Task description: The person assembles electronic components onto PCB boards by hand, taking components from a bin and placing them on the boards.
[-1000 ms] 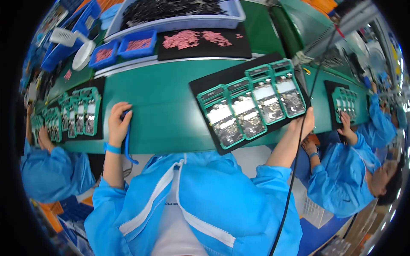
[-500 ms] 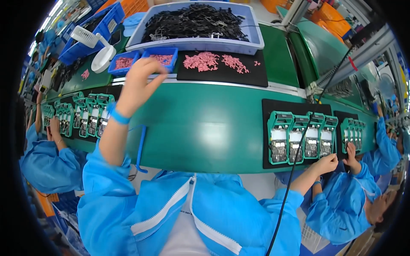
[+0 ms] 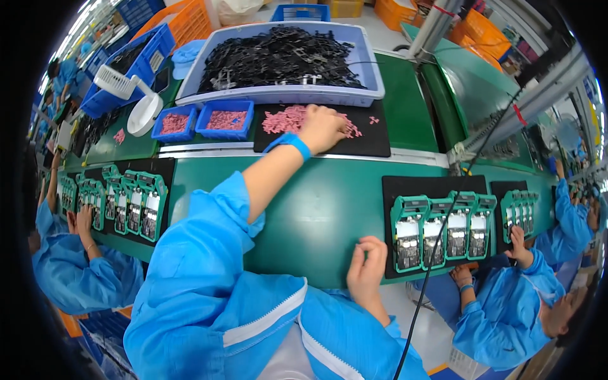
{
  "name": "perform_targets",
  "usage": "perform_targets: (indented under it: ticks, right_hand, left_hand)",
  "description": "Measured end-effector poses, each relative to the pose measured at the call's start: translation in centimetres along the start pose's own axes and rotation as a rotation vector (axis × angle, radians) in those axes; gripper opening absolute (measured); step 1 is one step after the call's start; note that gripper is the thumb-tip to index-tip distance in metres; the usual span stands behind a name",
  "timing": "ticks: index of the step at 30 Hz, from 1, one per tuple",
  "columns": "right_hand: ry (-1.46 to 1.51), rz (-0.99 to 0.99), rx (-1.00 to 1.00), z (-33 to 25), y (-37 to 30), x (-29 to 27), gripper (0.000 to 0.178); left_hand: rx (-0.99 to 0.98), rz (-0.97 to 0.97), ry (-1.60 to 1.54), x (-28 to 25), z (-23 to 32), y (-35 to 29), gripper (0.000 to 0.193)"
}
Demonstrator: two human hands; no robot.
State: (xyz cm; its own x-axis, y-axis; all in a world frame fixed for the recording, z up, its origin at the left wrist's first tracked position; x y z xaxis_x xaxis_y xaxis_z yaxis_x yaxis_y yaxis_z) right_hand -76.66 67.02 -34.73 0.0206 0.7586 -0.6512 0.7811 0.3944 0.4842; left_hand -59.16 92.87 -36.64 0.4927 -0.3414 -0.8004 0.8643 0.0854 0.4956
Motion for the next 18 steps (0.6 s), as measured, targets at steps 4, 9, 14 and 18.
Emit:
perform_targets:
  ticks: [4,9,14,18]
  right_hand:
    - [0.369,-0.147,0.169,0.6,0.6,3.8,0.001]
    - [0.894,-0.410,0.507,-0.6,1.9,8.0,0.009]
    - [1.211,-0.653,0.738,-5.0,2.9,16.0,0.015]
    - [1.267,-0.951,0.883,-11.8,1.4,24.2,0.020]
  left_hand:
    - [0.059,0.017,-0.108,-1.4,3.9,-1.1,0.022]
    - [-0.132,0.455,-0.495,-11.0,3.7,-9.2,0.019]
    - [-0.390,0.540,-0.404,-22.6,-0.6,-24.1,0.024]
    - [-0.774,0.659,-0.298,-29.0,-1.4,-37.3,0.016]
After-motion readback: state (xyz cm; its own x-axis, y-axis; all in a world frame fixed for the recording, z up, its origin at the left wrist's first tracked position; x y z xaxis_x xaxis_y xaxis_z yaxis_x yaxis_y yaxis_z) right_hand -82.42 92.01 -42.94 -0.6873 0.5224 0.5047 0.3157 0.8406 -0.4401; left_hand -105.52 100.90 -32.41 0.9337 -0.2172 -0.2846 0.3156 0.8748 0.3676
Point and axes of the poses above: each hand's wrist, its own y-axis towards the middle knuckle, its own x-axis out of the palm, z = x × y, the point moved 5 cm from there along y, towards the middle knuckle, and after that the axes turned 1 degree about z, right-handed, at the moved point
